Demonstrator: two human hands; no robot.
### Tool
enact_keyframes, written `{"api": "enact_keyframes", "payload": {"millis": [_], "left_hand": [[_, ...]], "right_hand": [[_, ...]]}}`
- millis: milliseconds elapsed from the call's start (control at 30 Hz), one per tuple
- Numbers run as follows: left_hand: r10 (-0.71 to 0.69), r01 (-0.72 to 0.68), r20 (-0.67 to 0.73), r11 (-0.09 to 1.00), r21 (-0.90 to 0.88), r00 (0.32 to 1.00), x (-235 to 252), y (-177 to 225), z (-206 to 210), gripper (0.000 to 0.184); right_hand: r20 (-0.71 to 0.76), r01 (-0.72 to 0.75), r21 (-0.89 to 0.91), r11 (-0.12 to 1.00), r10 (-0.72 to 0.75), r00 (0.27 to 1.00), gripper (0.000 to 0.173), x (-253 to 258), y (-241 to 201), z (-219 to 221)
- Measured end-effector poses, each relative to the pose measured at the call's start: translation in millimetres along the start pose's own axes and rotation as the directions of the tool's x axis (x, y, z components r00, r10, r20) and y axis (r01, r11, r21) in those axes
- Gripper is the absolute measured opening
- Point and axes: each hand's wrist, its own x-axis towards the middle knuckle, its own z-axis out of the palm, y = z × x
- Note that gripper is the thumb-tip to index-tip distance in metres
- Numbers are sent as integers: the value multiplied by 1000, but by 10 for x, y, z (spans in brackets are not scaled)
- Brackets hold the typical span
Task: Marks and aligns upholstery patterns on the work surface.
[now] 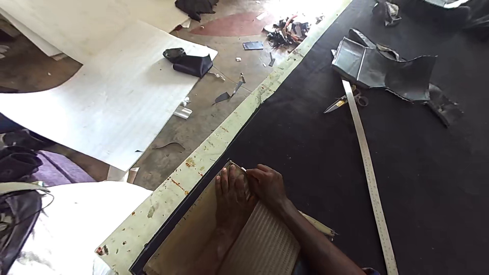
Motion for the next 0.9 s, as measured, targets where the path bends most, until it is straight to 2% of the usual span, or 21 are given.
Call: {"api": "enact_keyframes", "payload": {"millis": [200, 333, 667, 800, 900], "left_hand": [[-22, 22, -14, 999, -47, 1000, 1, -6, 28, 77], [-29, 28, -17, 998, -62, 999, -11, -7, 17, 87], [-29, 30, 1, 998, -51, 1000, -2, -6, 0, 90], [-35, 34, -11, 996, -80, 999, 6, -5, 0, 87], [-37, 35, -33, 996, -80, 999, 24, 1, 8, 88]], "right_hand": [[14, 22, 11, 1000, -23, 1000, 11, 197, -2, 68], [12, 28, 8, 1000, -28, 1000, 12, 321, 11, 167], [22, 49, -3, 999, -49, 999, 15, 593, -75, 316], [79, -80, 94, 992, 73, 994, 14, 658, -82, 272], [21, -176, 211, 961, 176, 984, 13, 466, 16, 113]]}}
